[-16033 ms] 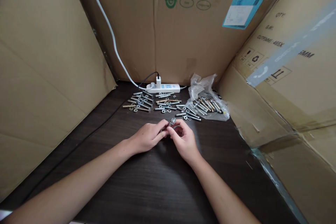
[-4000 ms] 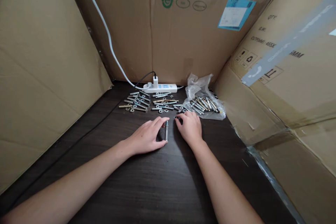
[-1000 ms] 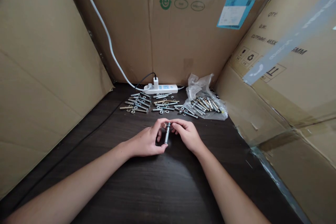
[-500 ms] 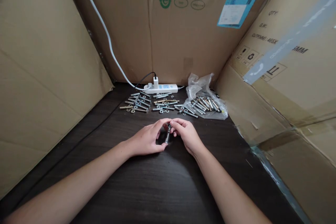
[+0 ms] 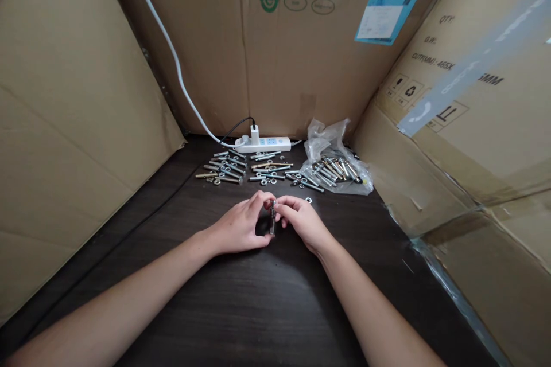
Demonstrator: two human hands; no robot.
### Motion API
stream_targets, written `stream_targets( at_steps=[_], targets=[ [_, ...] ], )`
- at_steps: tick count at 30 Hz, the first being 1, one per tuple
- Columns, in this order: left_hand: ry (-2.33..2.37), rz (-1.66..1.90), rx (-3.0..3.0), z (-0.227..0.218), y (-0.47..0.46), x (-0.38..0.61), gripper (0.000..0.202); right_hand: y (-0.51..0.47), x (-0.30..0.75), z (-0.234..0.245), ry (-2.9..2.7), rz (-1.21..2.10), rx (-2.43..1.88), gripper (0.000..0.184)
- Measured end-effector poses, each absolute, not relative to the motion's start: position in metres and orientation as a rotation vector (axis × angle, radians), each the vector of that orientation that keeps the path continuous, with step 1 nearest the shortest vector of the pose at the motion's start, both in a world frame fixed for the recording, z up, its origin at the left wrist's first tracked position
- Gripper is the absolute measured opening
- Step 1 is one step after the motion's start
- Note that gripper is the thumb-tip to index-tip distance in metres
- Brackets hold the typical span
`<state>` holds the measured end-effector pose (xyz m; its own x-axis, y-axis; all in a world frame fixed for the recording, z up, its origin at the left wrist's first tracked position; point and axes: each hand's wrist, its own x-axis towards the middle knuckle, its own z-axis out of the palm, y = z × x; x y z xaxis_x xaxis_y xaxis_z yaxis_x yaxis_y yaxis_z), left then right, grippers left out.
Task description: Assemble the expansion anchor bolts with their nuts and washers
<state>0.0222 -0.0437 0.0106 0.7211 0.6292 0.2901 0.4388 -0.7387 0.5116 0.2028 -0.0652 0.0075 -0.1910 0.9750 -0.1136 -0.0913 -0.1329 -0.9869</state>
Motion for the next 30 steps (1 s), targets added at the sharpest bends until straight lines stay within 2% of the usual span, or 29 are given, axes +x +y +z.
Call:
stream_targets(
  at_steps=[8,10,15,18,25,30],
  targets=[
    [0.792,0.680,2.523,0.012,-0.043,0.022,0.066,-0.066,0.201,0.010,-1.150,1.528,-1.110,0.020],
    [0.819,0.705,2.507,0.014,-0.042,0.021,0.067,-0.065,0.206,0.012,-1.197,1.438,-1.159,0.023],
    [0.872,0.726,2.477,0.016,-0.042,0.020,0.069,-0.059,0.234,0.018,-1.508,0.611,-1.534,0.020],
    [0.879,0.722,2.466,0.016,-0.042,0.020,0.070,-0.056,0.252,0.019,-1.668,0.339,-1.789,0.019],
    [0.890,0.697,2.450,0.016,-0.041,0.019,0.069,-0.053,0.265,0.010,-2.003,0.243,-1.913,0.021],
    [0.869,0.676,2.450,0.018,-0.043,0.018,0.069,-0.051,0.262,0.009,-1.893,0.341,-1.815,0.016]
  ],
)
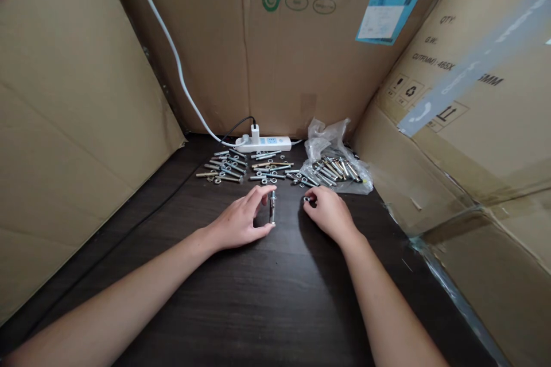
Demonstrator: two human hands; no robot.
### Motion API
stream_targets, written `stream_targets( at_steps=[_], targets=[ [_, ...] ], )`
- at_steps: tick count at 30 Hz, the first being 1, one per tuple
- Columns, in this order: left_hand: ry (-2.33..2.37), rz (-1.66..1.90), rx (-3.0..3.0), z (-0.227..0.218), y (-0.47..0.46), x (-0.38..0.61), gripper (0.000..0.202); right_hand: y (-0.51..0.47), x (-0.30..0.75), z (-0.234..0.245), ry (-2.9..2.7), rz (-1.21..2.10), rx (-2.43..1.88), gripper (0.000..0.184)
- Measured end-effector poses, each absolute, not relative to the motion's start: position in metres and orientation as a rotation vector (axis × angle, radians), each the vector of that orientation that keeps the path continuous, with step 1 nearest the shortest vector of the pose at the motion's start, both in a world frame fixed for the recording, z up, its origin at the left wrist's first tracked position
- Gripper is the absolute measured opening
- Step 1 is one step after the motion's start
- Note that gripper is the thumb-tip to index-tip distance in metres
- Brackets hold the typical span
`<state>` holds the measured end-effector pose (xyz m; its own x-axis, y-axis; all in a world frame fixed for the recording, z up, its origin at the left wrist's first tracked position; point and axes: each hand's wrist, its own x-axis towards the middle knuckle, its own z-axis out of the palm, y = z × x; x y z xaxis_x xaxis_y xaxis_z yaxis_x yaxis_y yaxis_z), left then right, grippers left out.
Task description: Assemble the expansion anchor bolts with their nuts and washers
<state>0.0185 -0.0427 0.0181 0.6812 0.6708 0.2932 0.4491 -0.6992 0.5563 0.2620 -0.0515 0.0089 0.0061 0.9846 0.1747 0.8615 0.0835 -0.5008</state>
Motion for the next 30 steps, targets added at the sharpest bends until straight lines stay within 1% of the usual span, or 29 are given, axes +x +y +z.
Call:
stream_targets(
  at_steps=[2,6,9,13,22,27,30],
  targets=[
    [0.853,0.669,2.448,0.018,-0.043,0.019,0.070,-0.053,0.255,0.012,-1.717,0.538,-1.680,0.018],
    [0.817,0.654,2.428,0.019,-0.045,0.020,0.070,-0.056,0.231,0.015,-1.174,1.149,-1.285,0.026],
    [0.808,0.659,2.417,0.020,-0.046,0.021,0.071,-0.060,0.216,0.014,-0.935,1.383,-1.101,0.026],
    [0.798,0.648,2.417,0.022,-0.047,0.021,0.073,-0.063,0.209,0.013,-0.889,1.479,-1.020,0.024],
    [0.787,0.583,2.472,0.016,-0.043,0.021,0.079,-0.065,0.203,0.011,-0.834,1.534,-0.995,0.023],
    [0.766,0.564,2.487,0.017,-0.043,0.020,0.078,-0.065,0.203,0.011,-0.847,1.515,-1.016,0.026],
    [0.746,0.604,2.475,0.020,-0.044,0.020,0.073,-0.063,0.205,0.009,-0.841,1.501,-1.006,0.026]
  ],
)
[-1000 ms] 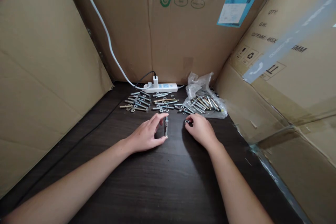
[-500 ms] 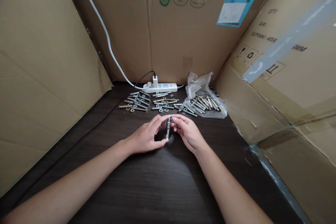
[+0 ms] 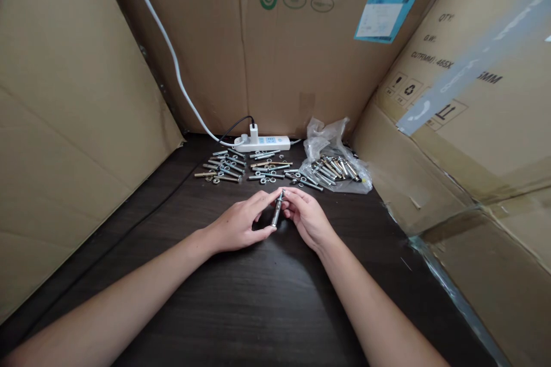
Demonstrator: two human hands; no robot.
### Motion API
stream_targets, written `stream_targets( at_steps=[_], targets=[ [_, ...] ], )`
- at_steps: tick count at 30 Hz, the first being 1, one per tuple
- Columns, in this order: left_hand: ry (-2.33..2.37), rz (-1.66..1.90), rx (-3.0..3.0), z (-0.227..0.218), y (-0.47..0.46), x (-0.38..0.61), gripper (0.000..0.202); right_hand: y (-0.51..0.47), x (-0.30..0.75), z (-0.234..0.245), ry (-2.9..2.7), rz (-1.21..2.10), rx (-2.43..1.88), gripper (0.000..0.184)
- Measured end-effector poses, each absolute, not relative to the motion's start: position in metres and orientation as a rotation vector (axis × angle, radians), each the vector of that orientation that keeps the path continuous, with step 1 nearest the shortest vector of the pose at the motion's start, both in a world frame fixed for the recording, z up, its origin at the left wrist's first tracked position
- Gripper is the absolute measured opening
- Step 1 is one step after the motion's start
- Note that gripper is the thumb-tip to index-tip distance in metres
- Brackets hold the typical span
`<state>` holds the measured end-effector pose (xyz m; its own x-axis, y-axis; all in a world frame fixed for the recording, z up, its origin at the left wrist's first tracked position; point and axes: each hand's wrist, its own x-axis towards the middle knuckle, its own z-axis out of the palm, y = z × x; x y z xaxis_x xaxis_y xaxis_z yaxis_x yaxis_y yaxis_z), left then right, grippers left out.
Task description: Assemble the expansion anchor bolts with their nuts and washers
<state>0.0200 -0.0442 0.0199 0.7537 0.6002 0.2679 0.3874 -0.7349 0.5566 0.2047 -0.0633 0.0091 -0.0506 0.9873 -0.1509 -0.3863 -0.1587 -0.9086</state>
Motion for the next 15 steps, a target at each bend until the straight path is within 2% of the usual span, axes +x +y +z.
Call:
stream_targets(
  at_steps=[6,15],
  targets=[
    [0.695,0.688,2.462,0.0226,-0.0466,0.0217,0.061,-0.0629,0.2051,0.0088,-0.851,1.482,-1.019,0.024],
    [0.677,0.658,2.445,0.0258,-0.0482,0.0220,0.053,-0.0623,0.2124,0.0117,-1.018,1.372,-1.138,0.026]
  ],
)
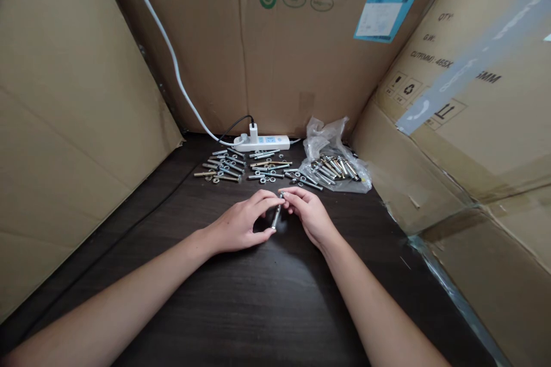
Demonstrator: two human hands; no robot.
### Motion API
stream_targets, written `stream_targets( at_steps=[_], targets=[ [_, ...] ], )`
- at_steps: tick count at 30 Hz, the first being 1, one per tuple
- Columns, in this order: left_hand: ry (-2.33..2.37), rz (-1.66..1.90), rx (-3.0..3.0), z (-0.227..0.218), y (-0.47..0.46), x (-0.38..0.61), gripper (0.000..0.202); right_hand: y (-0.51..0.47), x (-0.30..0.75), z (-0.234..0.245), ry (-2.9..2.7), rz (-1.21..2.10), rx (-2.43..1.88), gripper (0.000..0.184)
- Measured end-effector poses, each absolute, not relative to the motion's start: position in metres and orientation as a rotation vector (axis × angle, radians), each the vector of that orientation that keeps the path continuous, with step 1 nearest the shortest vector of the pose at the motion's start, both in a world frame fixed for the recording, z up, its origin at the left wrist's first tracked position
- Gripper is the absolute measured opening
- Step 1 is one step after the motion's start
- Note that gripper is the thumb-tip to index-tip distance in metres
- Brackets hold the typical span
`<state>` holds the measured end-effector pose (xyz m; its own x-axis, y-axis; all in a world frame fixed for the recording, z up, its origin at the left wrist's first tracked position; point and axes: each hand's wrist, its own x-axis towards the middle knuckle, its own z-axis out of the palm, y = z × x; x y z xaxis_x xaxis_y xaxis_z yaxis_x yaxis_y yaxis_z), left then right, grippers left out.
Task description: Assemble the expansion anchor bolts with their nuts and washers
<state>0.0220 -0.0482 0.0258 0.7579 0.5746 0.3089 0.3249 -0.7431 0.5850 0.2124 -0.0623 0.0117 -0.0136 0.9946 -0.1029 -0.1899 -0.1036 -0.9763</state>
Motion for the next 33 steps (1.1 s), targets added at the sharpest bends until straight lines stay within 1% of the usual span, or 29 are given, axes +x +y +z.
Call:
stream_targets(
  at_steps=[8,14,20,30,33],
  targets=[
    [0.702,0.608,2.457,0.026,-0.049,0.022,0.049,-0.062,0.214,0.006,-1.128,1.303,-1.172,0.024],
    [0.706,0.565,2.452,0.027,-0.050,0.022,0.052,-0.061,0.213,0.005,-1.104,1.317,-1.162,0.023],
    [0.659,0.545,2.452,0.025,-0.049,0.023,0.044,-0.061,0.214,0.002,-1.144,1.320,-1.154,0.023],
    [0.642,0.529,2.494,0.024,-0.050,0.023,0.046,-0.060,0.215,0.001,-1.247,1.282,-1.177,0.017],
    [0.646,0.520,2.500,0.025,-0.050,0.023,0.045,-0.060,0.214,0.003,-1.217,1.314,-1.150,0.017]
  ],
)
